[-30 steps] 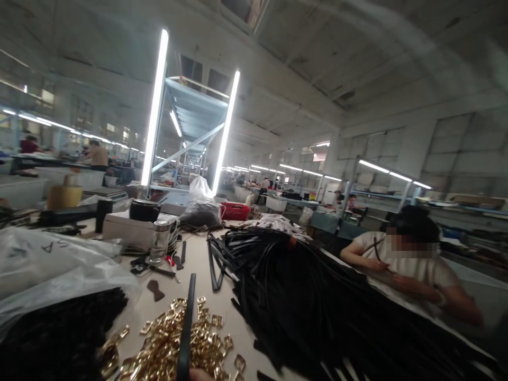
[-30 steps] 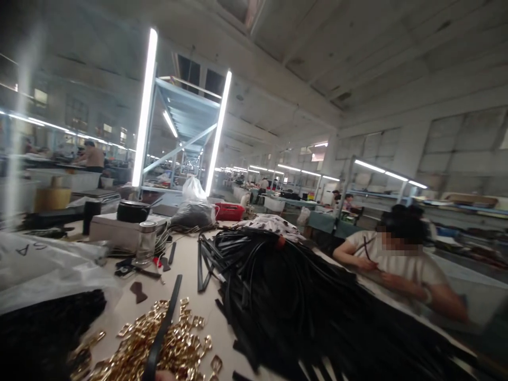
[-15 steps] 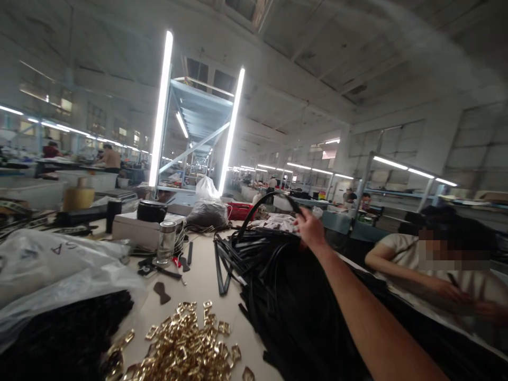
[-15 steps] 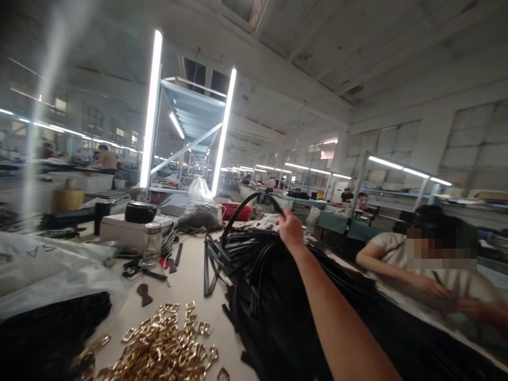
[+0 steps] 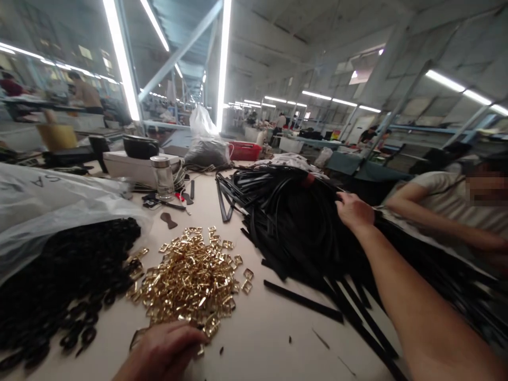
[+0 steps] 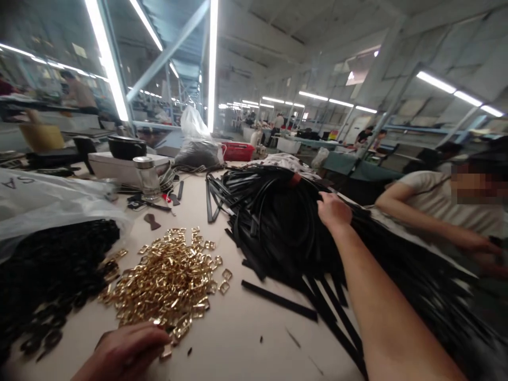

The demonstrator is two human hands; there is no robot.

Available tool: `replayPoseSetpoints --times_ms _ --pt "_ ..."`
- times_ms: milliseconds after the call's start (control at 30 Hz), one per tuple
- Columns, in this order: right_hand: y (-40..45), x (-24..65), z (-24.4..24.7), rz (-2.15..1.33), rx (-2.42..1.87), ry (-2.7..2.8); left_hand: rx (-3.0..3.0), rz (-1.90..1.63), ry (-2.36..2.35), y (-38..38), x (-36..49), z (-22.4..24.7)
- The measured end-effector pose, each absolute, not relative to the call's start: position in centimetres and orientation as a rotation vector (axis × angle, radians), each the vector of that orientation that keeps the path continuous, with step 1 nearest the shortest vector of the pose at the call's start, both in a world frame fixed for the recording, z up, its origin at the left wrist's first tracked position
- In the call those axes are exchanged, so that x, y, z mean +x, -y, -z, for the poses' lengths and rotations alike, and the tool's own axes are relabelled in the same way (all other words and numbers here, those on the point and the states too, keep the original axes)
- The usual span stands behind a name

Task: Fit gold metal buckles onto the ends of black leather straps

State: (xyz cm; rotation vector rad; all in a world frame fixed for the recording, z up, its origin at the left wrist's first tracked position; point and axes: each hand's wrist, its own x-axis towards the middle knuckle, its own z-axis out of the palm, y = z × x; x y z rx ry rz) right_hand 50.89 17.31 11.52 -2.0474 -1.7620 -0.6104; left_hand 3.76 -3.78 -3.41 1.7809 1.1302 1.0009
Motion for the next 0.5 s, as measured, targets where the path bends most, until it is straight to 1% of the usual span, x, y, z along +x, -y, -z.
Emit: replayPoseSetpoints --times_ms 67,167,300,400,500 --pt "-15.8 49.6 -10.8 0.466 -2.037 1.881 1.86 -1.007 -1.157 3.6 3.6 3.1" --pt "-11.9 46.1 -9.3 0.14 -1.887 2.19 1.815 -1.023 -1.128 3.5 3.4 2.6" --pt "-5.8 41.5 -5.4 -0.23 -1.65 2.487 1.649 -0.983 -0.981 3.5 3.2 2.0" --pt "-3.6 39.7 -2.3 -0.34 -1.617 2.506 1.549 -0.993 -0.955 3.3 3.2 2.3" --pt "-4.3 38.7 -1.2 -0.377 -1.55 2.446 1.537 -1.001 -0.939 2.7 3.3 3.6"
